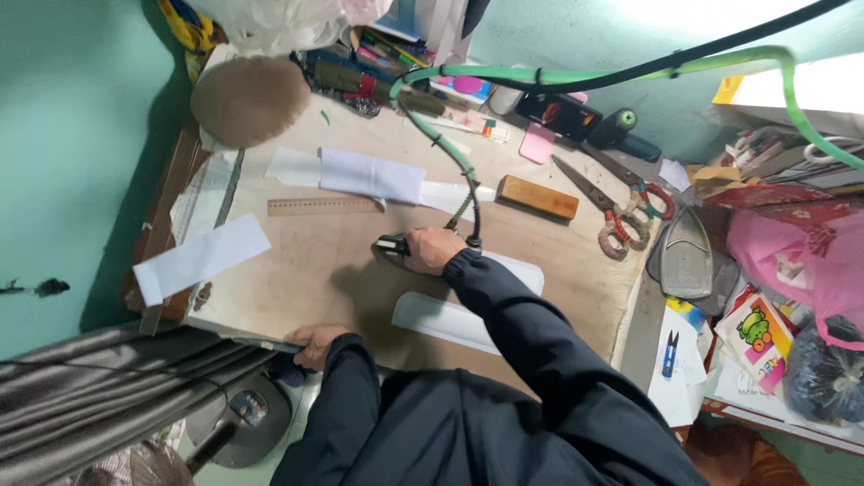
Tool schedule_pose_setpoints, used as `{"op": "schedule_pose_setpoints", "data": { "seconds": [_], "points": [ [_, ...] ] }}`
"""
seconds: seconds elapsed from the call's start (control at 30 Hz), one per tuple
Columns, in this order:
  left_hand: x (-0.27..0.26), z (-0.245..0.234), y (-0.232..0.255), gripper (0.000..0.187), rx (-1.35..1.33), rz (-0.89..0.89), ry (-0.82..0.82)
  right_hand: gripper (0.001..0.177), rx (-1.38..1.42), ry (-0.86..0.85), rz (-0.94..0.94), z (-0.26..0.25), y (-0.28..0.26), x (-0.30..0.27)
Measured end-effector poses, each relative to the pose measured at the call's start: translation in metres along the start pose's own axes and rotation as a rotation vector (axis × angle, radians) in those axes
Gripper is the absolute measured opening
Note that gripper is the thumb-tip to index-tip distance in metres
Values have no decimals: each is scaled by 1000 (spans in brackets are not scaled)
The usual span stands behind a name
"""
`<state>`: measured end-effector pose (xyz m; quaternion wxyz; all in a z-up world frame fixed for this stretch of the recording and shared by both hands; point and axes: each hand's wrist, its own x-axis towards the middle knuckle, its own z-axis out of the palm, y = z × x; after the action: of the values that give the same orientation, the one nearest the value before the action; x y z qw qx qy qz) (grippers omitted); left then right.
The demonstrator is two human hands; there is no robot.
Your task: The person irons two white rectangular fabric pieces on a workbench using a steam iron. They repeatedly press and smooth each piece, then flip one over to iron the other side before returning to the first.
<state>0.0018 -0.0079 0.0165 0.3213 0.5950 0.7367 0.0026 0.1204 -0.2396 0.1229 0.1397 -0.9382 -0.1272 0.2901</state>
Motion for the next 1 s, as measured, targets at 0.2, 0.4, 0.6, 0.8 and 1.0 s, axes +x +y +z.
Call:
{"op": "schedule_pose_setpoints", "data": {
  "seconds": [0.2, 0.4, 0.6, 0.8, 1.0],
  "points": [
    [-33, -26, 18, 70, -48, -42, -60, 46, 30, -171, 130, -32, 4, -36],
    [42, 24, -25, 73, -90, -34, -182, 41, 41, -153, 177, -30, 11, -47],
    [-38, -33, 27, 61, 109, 42, -99, 46, 0, -128, 149, -27, 3, -25],
    [-7, -17, 5, 66, -274, -50, -155, 46, -90, -135, 128, -26, -14, 0],
    [-45, -56, 40, 71, -830, -244, -204, 54, -130, -109, 123, -20, -19, 20]
  ]
}}
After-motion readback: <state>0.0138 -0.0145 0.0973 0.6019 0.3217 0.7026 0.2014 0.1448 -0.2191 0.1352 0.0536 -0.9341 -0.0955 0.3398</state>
